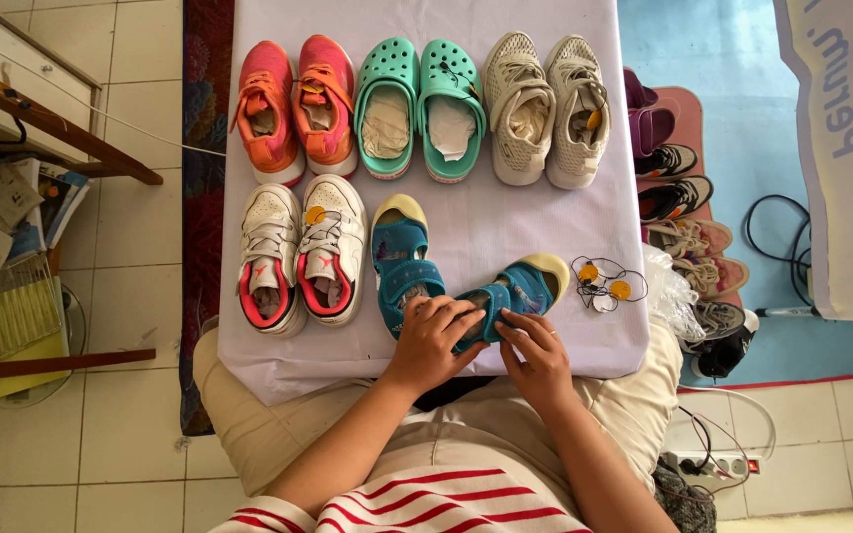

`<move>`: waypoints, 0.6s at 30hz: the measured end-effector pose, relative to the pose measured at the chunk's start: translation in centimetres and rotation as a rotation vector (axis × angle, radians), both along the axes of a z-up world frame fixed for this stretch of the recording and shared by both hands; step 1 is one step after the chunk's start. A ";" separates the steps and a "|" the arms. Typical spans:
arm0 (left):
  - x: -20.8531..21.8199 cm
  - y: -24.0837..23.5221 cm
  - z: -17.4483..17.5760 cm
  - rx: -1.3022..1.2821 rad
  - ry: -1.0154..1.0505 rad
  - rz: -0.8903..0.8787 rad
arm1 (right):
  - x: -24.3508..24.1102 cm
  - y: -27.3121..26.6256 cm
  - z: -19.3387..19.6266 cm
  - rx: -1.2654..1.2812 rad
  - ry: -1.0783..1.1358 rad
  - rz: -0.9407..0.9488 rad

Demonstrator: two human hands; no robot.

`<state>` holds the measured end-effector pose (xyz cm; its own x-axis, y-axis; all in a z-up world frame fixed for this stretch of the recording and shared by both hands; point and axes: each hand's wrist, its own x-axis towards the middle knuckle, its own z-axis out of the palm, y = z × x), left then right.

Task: The person sits on the floor and stuffs crumpled paper into a pair of teal children's shoes. They then attach small yellow and white tags to the shoes.

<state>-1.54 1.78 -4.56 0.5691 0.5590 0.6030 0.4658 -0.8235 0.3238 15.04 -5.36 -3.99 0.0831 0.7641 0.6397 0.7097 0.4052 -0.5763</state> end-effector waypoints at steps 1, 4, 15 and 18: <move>0.0 0.0 0.0 0.000 -0.001 -0.001 | 0.0 0.0 0.1 0.007 -0.001 0.004; 0.1 -0.1 0.3 -0.016 -0.011 -0.005 | -0.1 -0.2 -0.5 0.004 -0.010 -0.007; 2.0 0.4 0.7 0.019 0.043 0.014 | -1.4 -1.1 -2.7 0.024 -0.123 -0.140; 2.0 0.5 -0.4 -0.029 0.077 0.037 | -1.4 -1.2 -3.7 -0.002 -0.173 -0.177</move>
<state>0.51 2.31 -4.98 0.5918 0.5970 0.5416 0.5200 -0.7961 0.3095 13.65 -6.58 -7.67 0.1049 0.7489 0.6543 0.8577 0.2648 -0.4407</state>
